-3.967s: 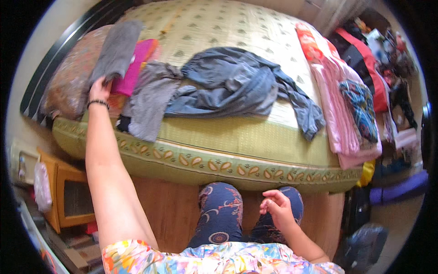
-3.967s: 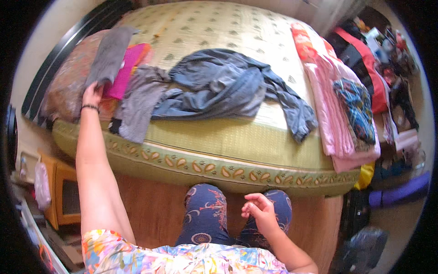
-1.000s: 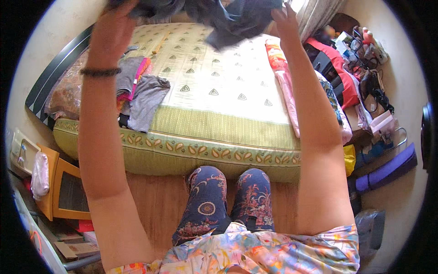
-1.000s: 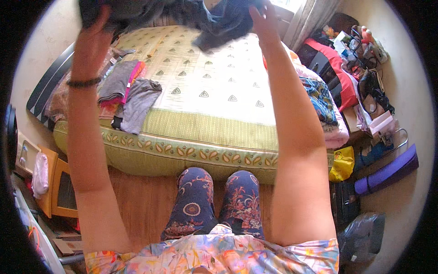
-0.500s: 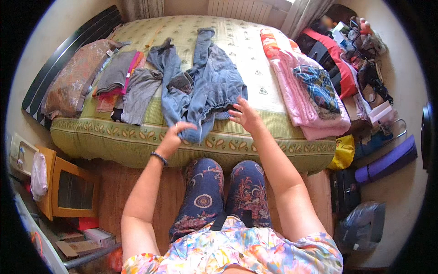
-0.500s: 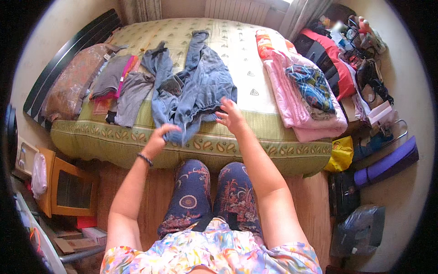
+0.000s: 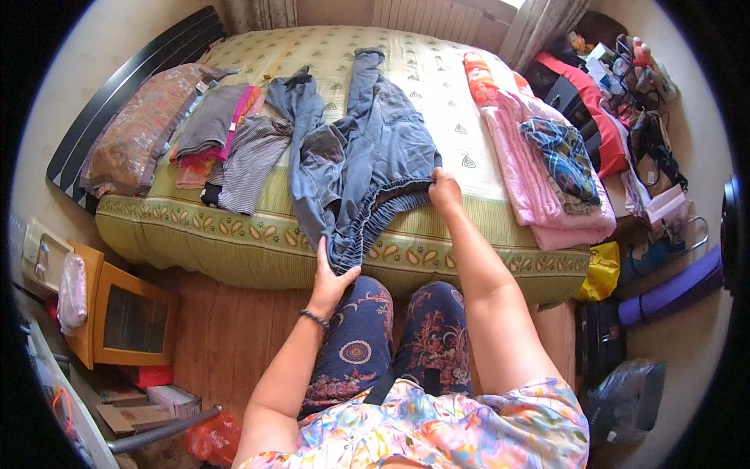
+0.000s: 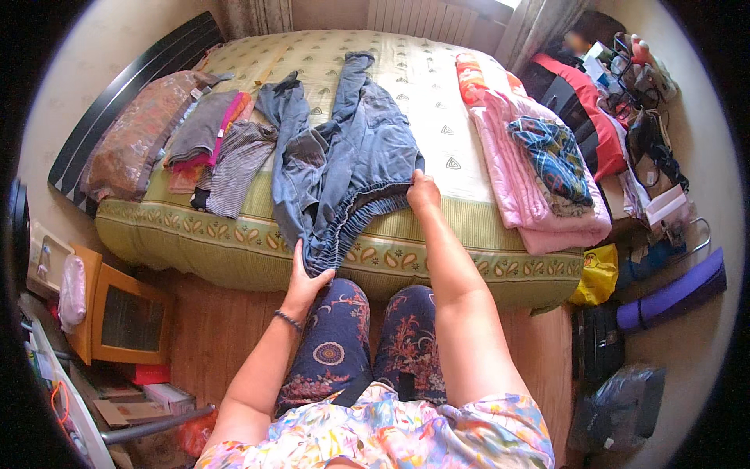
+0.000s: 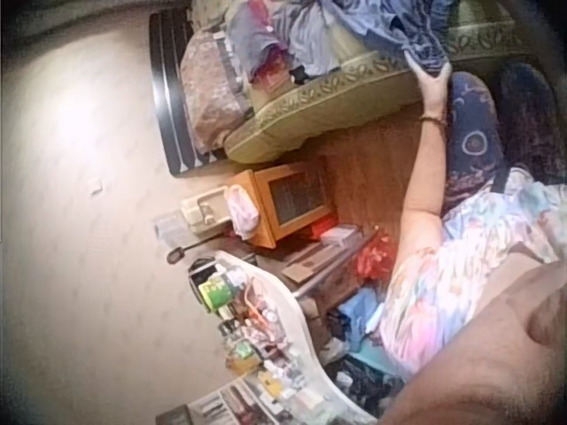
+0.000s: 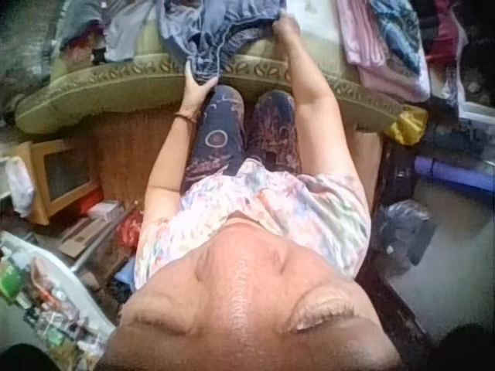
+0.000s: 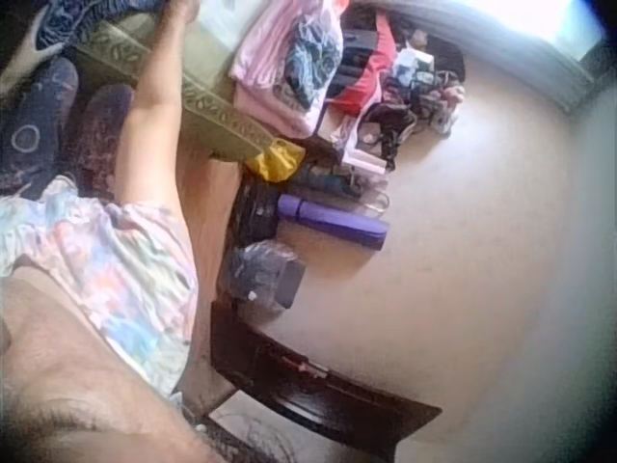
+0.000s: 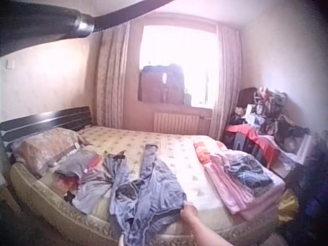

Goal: The person folds an orange towel, a pink towel, a grey towel, and a pair of grey pants on a bed. They handle each item individually, smoothing and folding them into neat rectangles before placing them on the bed.

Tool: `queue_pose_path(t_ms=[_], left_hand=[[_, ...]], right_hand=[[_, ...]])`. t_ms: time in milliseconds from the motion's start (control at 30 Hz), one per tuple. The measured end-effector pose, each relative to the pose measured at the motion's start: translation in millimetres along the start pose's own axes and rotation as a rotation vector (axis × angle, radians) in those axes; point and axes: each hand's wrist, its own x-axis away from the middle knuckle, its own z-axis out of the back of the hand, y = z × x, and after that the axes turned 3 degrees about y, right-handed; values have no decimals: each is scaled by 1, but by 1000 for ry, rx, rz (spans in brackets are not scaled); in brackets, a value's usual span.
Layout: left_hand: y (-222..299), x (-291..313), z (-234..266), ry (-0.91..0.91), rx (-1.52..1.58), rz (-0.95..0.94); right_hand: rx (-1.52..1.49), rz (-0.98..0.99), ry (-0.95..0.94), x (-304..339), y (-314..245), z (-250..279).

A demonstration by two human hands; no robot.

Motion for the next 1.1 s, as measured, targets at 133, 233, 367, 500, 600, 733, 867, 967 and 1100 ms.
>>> queue_pose_path(t_ms=[133, 233, 367, 500, 600, 733, 867, 967, 1100], left_hand=[[43, -16, 21, -2, 351, 43], [117, 12, 47, -81, 346, 119], [113, 64, 54, -402, 303, 372], [107, 119, 62, -437, 146, 539], [127, 138, 60, -327, 156, 416], [141, 166, 80, -318, 283, 540], [104, 210, 88, -428, 136, 832], [89, 224, 79, -414, 278, 916], [92, 204, 92, -630, 43, 770]], right_hand=[[-105, 215, 363, 12, -5, 74], [-81, 306, 527, 96, 5, 170], [26, 18, 142, 225, 62, 197], [-119, -40, 264, 301, 65, 201], [-719, -478, -7, 319, 63, 212], [-822, -232, 180, 348, 43, 251], [-763, -472, -142, 391, 91, 241], [-304, -244, -119, 420, 108, 217], [-58, 9, -79, 388, 44, 228]])
